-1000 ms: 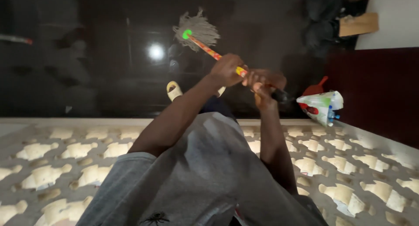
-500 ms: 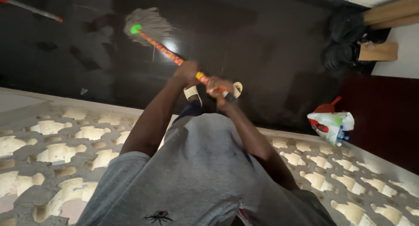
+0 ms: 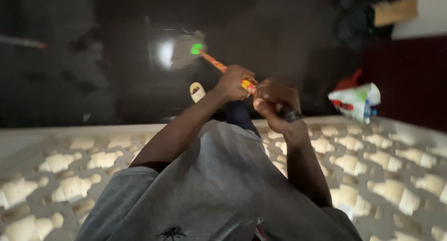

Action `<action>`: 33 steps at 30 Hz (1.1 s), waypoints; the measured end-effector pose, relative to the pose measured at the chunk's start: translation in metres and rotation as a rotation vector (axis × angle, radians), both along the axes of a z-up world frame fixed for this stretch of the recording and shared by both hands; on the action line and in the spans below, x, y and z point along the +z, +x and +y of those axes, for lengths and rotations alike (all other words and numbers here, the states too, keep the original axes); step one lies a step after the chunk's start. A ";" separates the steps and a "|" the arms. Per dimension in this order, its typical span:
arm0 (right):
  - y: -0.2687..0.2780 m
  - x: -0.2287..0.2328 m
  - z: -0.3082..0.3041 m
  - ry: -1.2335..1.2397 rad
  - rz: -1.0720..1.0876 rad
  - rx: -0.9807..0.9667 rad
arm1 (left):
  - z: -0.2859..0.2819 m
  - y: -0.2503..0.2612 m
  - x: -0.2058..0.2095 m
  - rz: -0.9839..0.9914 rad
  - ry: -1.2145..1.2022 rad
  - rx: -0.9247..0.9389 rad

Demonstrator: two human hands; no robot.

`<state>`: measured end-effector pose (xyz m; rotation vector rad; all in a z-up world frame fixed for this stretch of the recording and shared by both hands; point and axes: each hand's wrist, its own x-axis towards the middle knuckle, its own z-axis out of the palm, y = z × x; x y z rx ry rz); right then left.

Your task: The recorder is mopping a dark tiled floor using a long-handled string mop.

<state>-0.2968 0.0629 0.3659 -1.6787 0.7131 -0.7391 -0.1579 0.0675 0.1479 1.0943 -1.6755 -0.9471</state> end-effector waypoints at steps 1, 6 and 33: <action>-0.002 0.004 0.002 0.002 0.013 -0.028 | -0.002 -0.017 -0.004 0.013 0.002 -0.028; -0.013 -0.045 0.024 -0.206 0.041 -0.188 | -0.013 -0.121 -0.140 0.264 0.195 -0.339; 0.006 -0.249 0.098 0.563 -0.295 -0.405 | 0.115 0.083 -0.107 -0.426 0.489 0.038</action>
